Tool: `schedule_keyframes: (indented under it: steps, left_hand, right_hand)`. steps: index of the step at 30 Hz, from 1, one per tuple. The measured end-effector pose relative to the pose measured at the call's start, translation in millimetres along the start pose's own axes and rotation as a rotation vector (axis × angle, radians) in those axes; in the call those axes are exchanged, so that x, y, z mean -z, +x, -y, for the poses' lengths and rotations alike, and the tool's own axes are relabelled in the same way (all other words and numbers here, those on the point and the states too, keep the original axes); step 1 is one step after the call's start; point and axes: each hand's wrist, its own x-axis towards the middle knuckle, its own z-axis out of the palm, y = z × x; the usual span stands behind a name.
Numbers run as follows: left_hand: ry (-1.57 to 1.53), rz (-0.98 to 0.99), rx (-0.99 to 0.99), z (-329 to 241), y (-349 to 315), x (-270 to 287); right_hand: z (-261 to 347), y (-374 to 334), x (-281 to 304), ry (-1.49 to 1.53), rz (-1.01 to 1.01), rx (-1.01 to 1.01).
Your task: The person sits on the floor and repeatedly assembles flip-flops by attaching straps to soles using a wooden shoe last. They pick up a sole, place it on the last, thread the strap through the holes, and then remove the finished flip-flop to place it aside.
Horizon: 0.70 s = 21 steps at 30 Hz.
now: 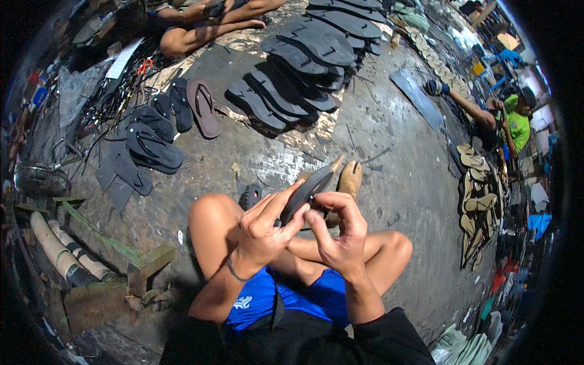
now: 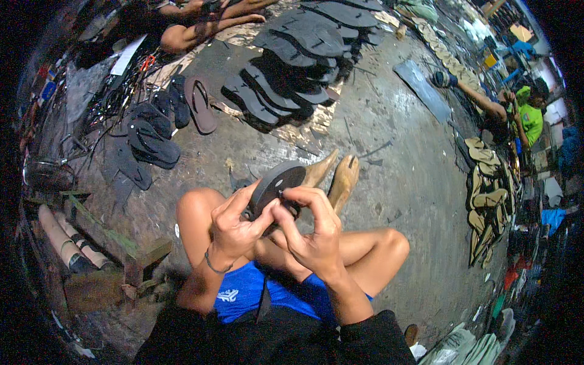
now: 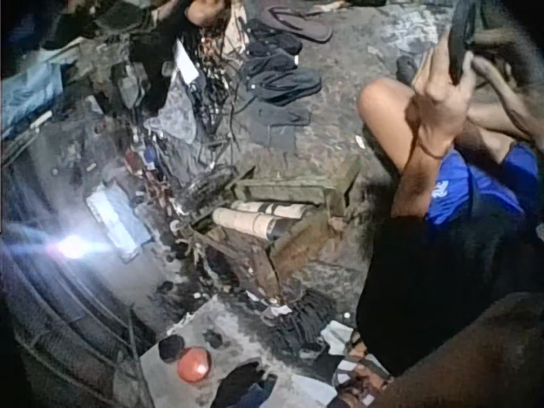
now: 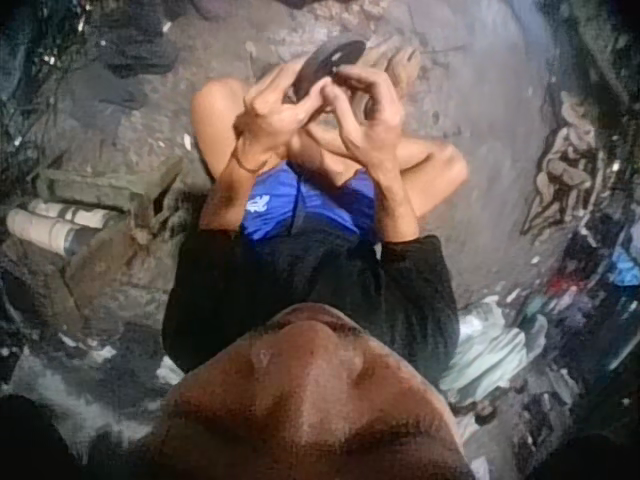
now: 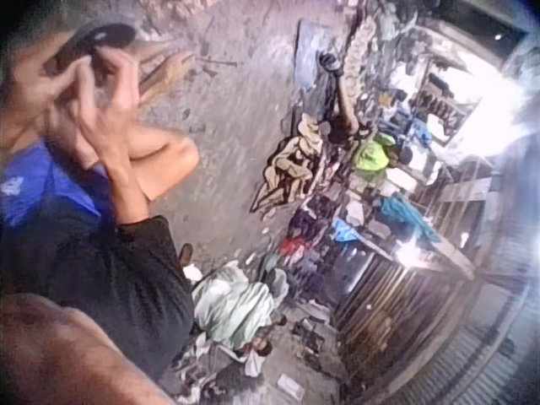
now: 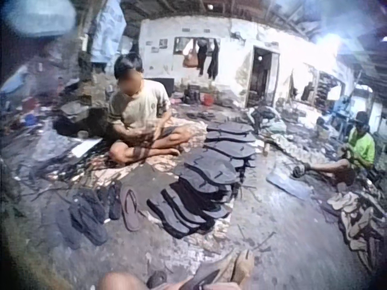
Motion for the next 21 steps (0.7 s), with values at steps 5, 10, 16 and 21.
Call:
schedule_keyframes:
  steps: [5,10,16,21]
  left_hand:
    - [-0.023,0.015,0.138,-16.8,-33.9,2.3]
    - [0.074,0.146,0.046,-25.0,-49.8,12.2]
    - [-0.271,0.303,0.276,-28.4,-83.2,26.6]
    - [-0.426,0.559,0.260,-36.9,-103.9,36.7]
  right_hand:
    - [5.1,-24.3,-4.4,0.117,-0.122,-0.081]
    - [6.0,-44.5,-9.1,0.041,-0.106,-0.018]
    - [25.0,-61.8,33.8,-0.035,-0.087,0.131]
    - [21.0,-79.1,75.3,0.049,0.496,0.224]
